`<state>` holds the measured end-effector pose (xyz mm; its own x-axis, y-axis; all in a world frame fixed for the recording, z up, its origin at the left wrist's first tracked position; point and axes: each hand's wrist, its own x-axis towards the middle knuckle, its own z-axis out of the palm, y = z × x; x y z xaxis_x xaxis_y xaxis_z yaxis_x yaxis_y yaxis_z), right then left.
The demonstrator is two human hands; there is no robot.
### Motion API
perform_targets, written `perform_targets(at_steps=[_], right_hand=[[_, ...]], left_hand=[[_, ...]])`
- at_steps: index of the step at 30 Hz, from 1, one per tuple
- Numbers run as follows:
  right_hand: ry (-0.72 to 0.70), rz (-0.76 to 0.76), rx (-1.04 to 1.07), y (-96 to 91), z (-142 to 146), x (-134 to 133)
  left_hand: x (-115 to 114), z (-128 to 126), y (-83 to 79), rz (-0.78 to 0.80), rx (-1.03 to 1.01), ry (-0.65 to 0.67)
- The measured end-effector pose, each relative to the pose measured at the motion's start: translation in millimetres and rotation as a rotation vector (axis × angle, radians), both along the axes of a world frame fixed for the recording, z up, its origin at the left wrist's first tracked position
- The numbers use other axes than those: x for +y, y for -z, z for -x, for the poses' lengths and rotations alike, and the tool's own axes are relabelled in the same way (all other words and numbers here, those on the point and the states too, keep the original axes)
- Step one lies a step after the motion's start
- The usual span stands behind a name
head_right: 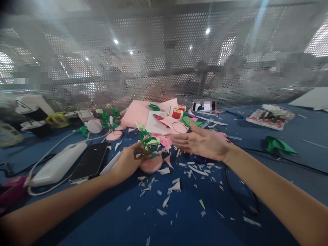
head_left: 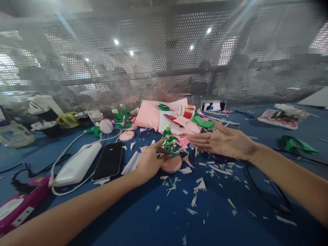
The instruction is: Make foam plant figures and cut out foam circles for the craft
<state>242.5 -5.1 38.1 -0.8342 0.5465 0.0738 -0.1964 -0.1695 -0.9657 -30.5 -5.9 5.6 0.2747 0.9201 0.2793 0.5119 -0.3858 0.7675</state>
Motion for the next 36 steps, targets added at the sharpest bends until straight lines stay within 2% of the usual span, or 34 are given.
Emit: perform_targets(at_steps=[3,4,7,8,11,12,13,16,17,18,20,21,22,25,26,29,30,33,34,36], right_hand=[[-0.23,0.002,-0.089,-4.7,0.8,-4.1],[-0.217,-0.016,-0.107,-5.3,1.5,-5.0],[0.069,-0.093,-0.068,-3.5,3.6,-5.6],[0.079,-0.09,-0.079,-2.2,4.1,-5.6],[-0.211,-0.046,-0.122,-0.1,5.4,-6.7],[-0.261,-0.035,-0.136,-0.5,5.8,-7.2],[-0.231,-0.036,-0.129,-1.2,6.3,-7.6],[0.091,-0.011,-0.125,-1.8,7.3,-6.3],[0.118,-0.003,-0.12,-0.5,7.4,-5.4],[0.067,0.001,-0.115,1.7,7.5,-4.4],[-0.143,-0.004,-0.122,7.4,7.7,-2.6],[-0.203,-0.017,-0.11,9.8,7.7,-1.8],[-0.184,-0.033,-0.086,11.2,7.7,-1.0],[0.078,-0.064,-0.036,8.1,6.4,0.3],[0.066,-0.055,-0.052,5.5,5.7,0.2],[-0.198,0.007,-0.134,-0.2,4.2,-0.4],[-0.196,0.007,-0.129,-0.2,4.1,-0.4],[0.031,-0.074,-0.026,5.6,3.9,0.7],[0.021,-0.086,-0.018,8.4,3.7,1.1],[-0.137,-0.075,-0.035,13.0,3.1,2.0]], left_hand=[[-1.4,-0.5,-0.9,0.006,-0.011,-0.002],[-1.8,-0.6,-1.0,0.007,-0.014,-0.001],[-2.0,-0.9,-1.3,0.005,0.001,0.009],[-1.9,-1.0,-1.4,0.005,0.007,0.005],[-1.0,-1.3,-1.4,0.028,0.005,-0.019],[-0.5,-1.3,-1.1,0.032,-0.001,-0.017],[-0.1,-1.2,-0.7,0.03,-0.006,-0.008],[1.1,-0.2,0.8,0.011,-0.027,0.022],[1.3,0.1,1.1,0.01,-0.029,0.025],[1.3,0.3,1.2,0.017,-0.032,0.026],[1.0,0.2,0.8,0.04,-0.038,0.017],[0.8,-0.1,0.4,0.047,-0.04,0.014],[0.6,-0.5,0.0,0.049,-0.047,0.016],[1.1,-1.3,0.6,0.033,-0.064,0.038],[1.6,-1.3,1.4,0.026,-0.067,0.037],[2.8,-0.8,3.8,0.026,-0.071,0.024],[2.9,-0.7,4.1,0.032,-0.076,0.03],[2.0,-0.7,2.8,0.047,-0.068,0.04],[1.5,-0.8,1.9,0.045,-0.058,0.031],[0.5,-1.2,0.2,0.037,-0.026,0.0]])
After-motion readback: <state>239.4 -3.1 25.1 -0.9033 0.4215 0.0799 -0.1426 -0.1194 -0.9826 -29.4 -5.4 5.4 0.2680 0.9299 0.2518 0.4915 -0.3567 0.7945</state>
